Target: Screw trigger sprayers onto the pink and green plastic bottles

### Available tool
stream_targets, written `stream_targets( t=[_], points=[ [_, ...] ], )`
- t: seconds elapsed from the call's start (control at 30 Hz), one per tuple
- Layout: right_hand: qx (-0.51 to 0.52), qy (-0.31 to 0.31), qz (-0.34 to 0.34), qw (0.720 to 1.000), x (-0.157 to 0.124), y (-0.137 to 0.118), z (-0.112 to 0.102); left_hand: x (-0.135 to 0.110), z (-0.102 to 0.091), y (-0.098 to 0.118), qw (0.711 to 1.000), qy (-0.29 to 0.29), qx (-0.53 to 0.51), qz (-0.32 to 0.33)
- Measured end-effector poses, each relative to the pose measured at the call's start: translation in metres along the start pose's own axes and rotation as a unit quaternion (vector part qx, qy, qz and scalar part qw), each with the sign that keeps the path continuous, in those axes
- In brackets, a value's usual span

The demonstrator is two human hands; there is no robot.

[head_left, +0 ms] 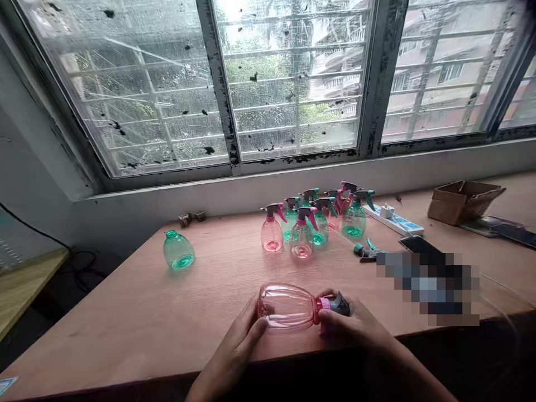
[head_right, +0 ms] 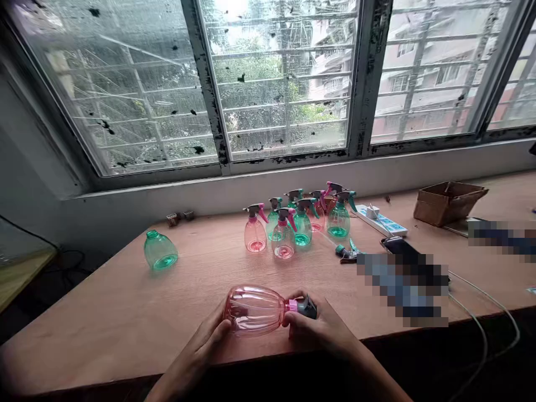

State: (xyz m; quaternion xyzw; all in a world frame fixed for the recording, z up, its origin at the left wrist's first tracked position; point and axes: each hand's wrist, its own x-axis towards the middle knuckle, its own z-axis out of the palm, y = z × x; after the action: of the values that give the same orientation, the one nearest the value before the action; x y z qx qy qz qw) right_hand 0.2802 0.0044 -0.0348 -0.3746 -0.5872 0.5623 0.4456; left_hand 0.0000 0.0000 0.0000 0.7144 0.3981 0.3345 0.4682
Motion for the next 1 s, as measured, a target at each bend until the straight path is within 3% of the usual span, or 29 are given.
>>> stream_targets(
  t=[0.33, 0.63, 0.83, 1.0],
  points=[
    [0.003, -0.006, -0.009, 1.000, 0.002, 0.001, -0.001, -0.005, 0.004, 0.005, 0.996, -0.007, -0.086, -0.002],
    [0.013, -0.017, -0.007, 1.000, 0.002, 0.004, -0.002, -0.003, -0.003, -0.016, 0.997, 0.010, -0.070, 0.012],
    [0.011, -0.015, -0.010, 1.000, 0.002, 0.000, -0.001, -0.002, 0.000, -0.009, 1.000, 0.010, -0.008, 0.010],
    [0.027, -0.008, 0.005, 1.000, 0.002, 0.000, -0.001, -0.005, 0.003, -0.005, 0.996, -0.034, -0.075, 0.016]
  ],
)
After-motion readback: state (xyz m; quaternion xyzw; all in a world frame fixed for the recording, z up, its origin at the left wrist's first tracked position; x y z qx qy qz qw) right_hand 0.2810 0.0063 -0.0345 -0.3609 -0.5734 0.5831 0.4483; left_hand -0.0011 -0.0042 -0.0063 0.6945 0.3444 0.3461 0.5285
